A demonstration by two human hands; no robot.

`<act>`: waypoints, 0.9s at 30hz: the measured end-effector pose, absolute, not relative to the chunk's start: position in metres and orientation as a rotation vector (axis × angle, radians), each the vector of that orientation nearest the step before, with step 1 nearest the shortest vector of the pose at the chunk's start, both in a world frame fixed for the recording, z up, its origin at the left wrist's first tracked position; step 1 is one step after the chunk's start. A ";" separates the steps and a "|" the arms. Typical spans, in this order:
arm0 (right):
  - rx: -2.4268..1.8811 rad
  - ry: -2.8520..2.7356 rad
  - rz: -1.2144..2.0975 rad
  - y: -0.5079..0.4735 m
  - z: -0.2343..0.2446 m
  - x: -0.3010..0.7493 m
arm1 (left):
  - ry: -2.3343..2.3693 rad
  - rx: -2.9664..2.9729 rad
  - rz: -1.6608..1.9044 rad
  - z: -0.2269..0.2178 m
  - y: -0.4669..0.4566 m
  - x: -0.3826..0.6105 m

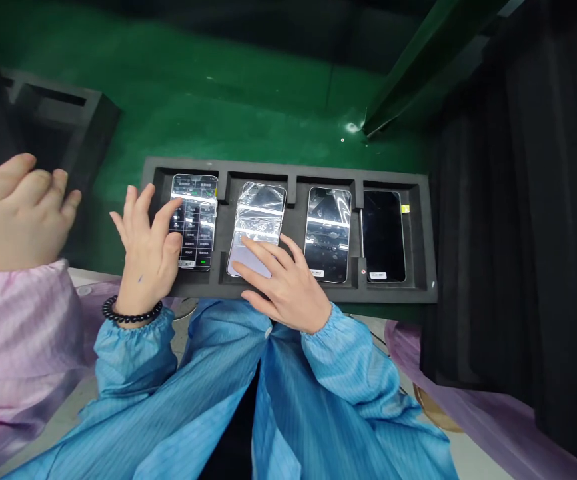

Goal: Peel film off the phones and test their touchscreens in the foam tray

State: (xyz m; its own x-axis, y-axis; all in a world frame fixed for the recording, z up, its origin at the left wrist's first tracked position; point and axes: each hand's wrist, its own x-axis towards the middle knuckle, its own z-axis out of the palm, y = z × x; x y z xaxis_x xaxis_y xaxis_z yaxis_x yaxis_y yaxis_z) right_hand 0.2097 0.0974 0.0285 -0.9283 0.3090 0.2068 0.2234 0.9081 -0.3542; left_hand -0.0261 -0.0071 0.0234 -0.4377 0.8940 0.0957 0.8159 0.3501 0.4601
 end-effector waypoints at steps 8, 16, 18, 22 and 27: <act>-0.469 -2.750 0.534 0.095 0.027 0.208 | 2.431 1.556 0.656 0.024 -0.008 -0.026; -0.583 -2.716 0.675 0.114 0.041 0.207 | 2.429 1.576 0.621 0.023 -0.006 -0.027; -0.744 -2.708 0.544 0.126 0.045 0.202 | 2.429 1.590 0.628 0.023 -0.005 -0.027; -0.857 -2.792 0.331 0.141 0.042 0.188 | 2.442 1.603 0.683 0.022 -0.007 -0.026; -0.832 -2.805 0.308 0.142 0.036 0.183 | 2.459 1.621 0.620 0.026 -0.005 -0.026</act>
